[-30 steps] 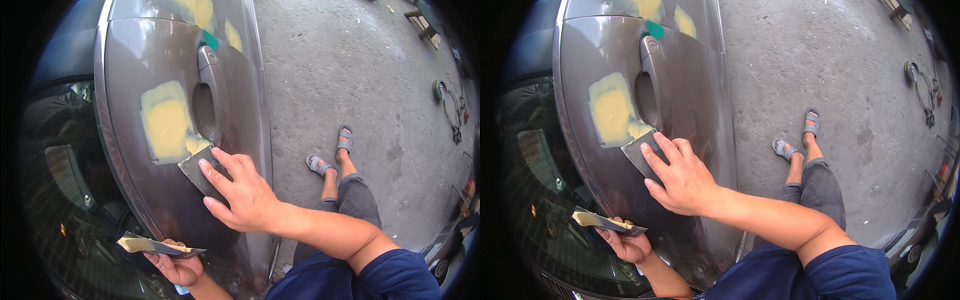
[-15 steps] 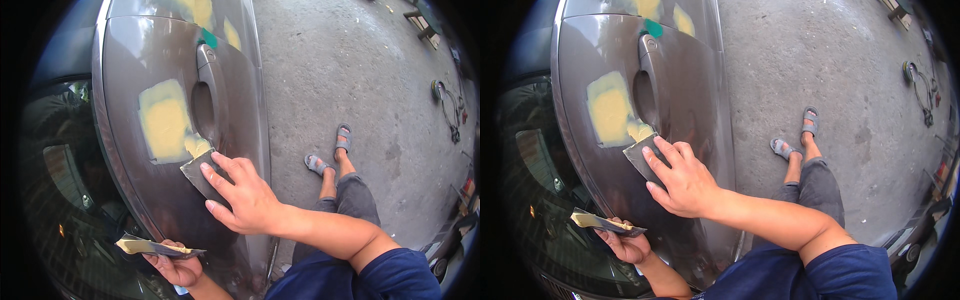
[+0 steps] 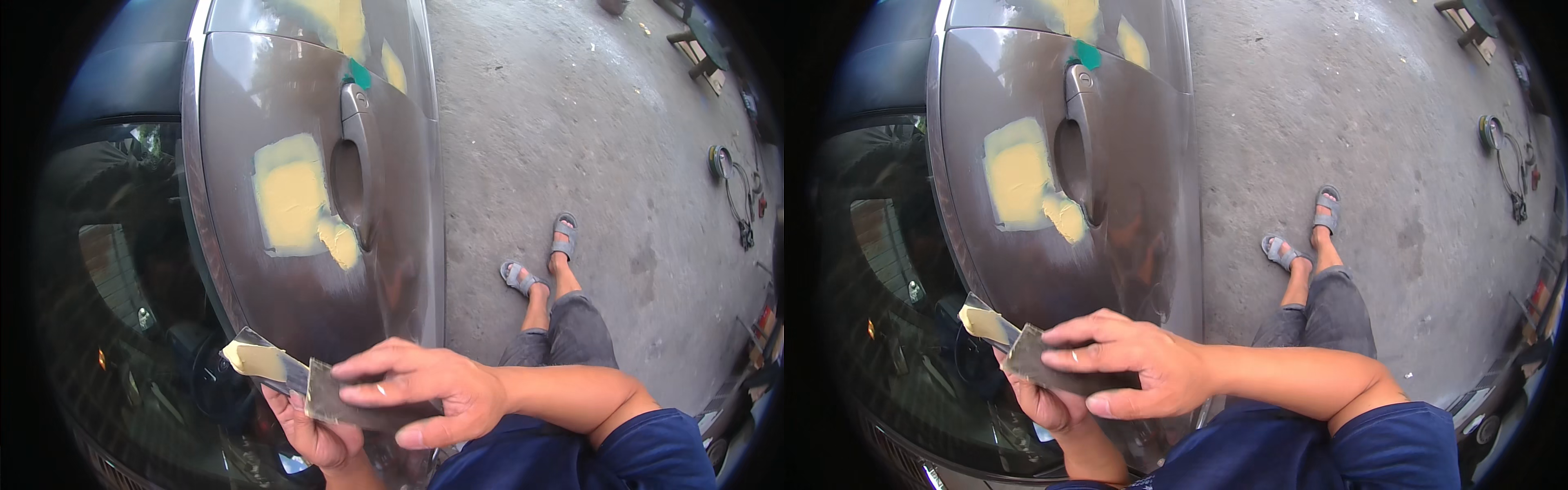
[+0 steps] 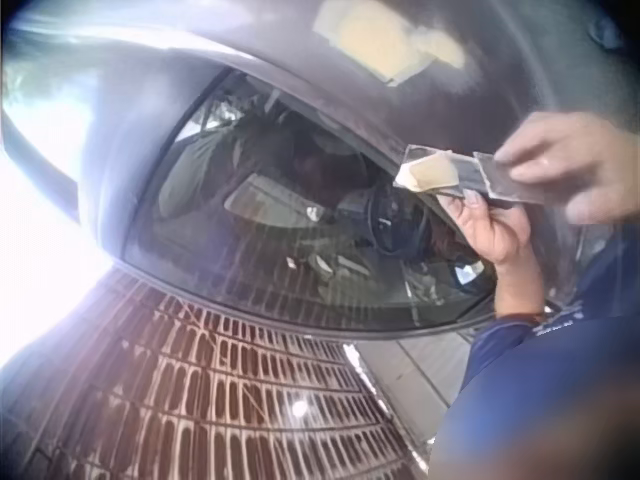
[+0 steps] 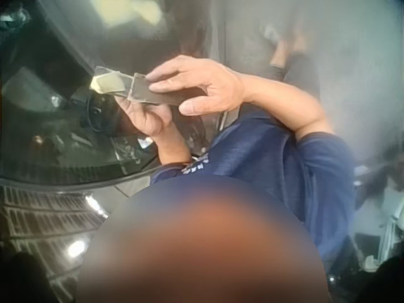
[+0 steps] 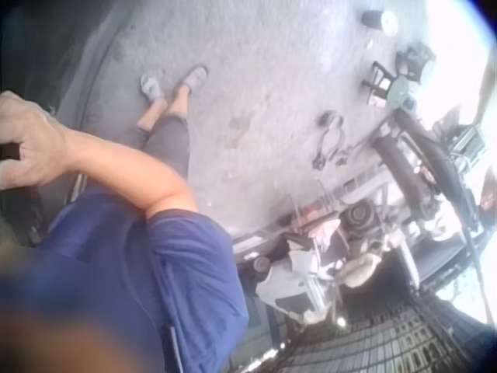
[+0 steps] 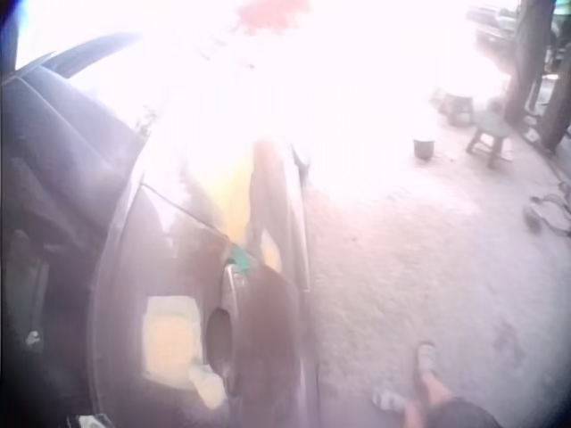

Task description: The person applies yellow body filler to a car door using a metal spreader. They repeatedly scoop the filler from a container and spread it onto the door panel, smoothing the surface. The person also handles a small tube of hardener and a plastic bag during the process.

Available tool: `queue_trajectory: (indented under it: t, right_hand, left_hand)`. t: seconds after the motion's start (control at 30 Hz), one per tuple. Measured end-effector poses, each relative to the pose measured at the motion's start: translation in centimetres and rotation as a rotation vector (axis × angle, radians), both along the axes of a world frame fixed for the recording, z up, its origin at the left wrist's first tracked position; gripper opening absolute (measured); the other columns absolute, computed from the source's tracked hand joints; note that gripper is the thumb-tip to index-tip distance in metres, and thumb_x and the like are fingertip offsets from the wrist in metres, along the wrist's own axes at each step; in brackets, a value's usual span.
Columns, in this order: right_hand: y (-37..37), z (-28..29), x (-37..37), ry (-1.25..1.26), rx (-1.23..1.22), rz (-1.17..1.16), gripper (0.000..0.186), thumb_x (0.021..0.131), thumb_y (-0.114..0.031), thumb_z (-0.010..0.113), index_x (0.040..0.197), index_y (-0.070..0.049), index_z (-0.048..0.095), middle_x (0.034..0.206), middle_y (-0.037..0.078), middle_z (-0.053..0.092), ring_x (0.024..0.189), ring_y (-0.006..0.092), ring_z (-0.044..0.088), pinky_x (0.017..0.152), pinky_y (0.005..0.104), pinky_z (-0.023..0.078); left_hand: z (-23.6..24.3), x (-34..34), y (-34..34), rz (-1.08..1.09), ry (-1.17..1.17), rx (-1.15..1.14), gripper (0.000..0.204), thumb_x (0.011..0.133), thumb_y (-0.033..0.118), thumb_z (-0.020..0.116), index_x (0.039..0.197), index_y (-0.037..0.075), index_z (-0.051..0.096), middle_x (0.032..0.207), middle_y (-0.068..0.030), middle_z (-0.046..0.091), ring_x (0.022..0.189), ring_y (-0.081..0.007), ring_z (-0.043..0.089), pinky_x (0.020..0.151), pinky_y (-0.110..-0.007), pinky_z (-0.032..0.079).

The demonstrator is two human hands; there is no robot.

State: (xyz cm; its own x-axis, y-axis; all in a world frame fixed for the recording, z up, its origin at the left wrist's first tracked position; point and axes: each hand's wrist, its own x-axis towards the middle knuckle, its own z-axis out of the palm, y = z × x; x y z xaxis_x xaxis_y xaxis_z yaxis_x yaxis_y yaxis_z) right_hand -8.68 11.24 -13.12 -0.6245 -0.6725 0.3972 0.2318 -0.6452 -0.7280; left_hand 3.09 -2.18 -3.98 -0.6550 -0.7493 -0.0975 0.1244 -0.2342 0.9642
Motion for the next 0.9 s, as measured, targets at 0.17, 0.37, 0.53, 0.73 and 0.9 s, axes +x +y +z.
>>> queue_trajectory:
  t: [0.17, 0.37, 0.53, 0.73, 0.9]
  right_hand:
    - [-1.0, -3.5, -0.1, 0.435, 0.301, -0.183, 0.058, 0.069, -0.016, 0.073, 0.123, -0.001, 0.058, 0.135, 0.017, 0.047, 0.106, 0.035, 0.048, 0.093, 0.0445, 0.041]
    - [-4.5, -0.6, -6.1, 0.56, 0.718, -0.583, 0.052, 0.079, -0.021, 0.063, 0.126, -0.003, 0.052, 0.131, 0.015, 0.046, 0.102, 0.0374, 0.047, 0.081, 0.0454, 0.048]
    - [-5.4, -0.4, -5.1, 0.619, 0.784, -0.509, 0.05, 0.081, -0.024, 0.061, 0.125, 0.0, 0.053, 0.126, 0.016, 0.047, 0.098, 0.0372, 0.048, 0.073, 0.0439, 0.051]
    - [-5.0, -0.7, -1.3, 0.555, 0.809, -0.394, 0.053, 0.08, -0.024, 0.063, 0.127, -0.001, 0.052, 0.128, 0.016, 0.045, 0.1, 0.0373, 0.047, 0.072, 0.0432, 0.051]
    - [-4.1, -1.0, 0.4, 0.53, 0.824, -0.309, 0.054, 0.079, -0.023, 0.063, 0.127, -0.001, 0.052, 0.13, 0.016, 0.045, 0.101, 0.0381, 0.046, 0.074, 0.0438, 0.05]
  left_hand:
    - [1.9, -0.1, -0.3, 0.041, 0.006, -0.167, 0.04, 0.097, 0.002, 0.042, 0.137, 0.002, 0.037, 0.123, -0.0209, 0.055, 0.104, -0.0282, 0.061, 0.091, -0.038, 0.052]
    - [1.7, 1.5, -1.3, 0.021, 0.05, -0.209, 0.042, 0.097, 0.003, 0.043, 0.138, 0.005, 0.038, 0.126, -0.0204, 0.055, 0.105, -0.0296, 0.061, 0.085, -0.036, 0.056]
    - [1.6, 2.9, -2.2, -0.062, 0.065, -0.199, 0.042, 0.097, 0.004, 0.042, 0.139, 0.008, 0.038, 0.126, -0.0182, 0.056, 0.107, -0.0298, 0.06, 0.087, -0.037, 0.056]
    - [1.4, 2.4, -2.0, 0.037, -0.004, -0.206, 0.043, 0.092, 0.004, 0.048, 0.135, 0.006, 0.044, 0.12, -0.015, 0.059, 0.099, -0.0241, 0.063, 0.085, -0.032, 0.054]
    - [1.1, 2.3, -2.1, 0.022, -0.004, -0.18, 0.045, 0.096, 0.005, 0.044, 0.14, 0.005, 0.036, 0.127, -0.0171, 0.055, 0.108, -0.0274, 0.059, 0.093, -0.037, 0.051]
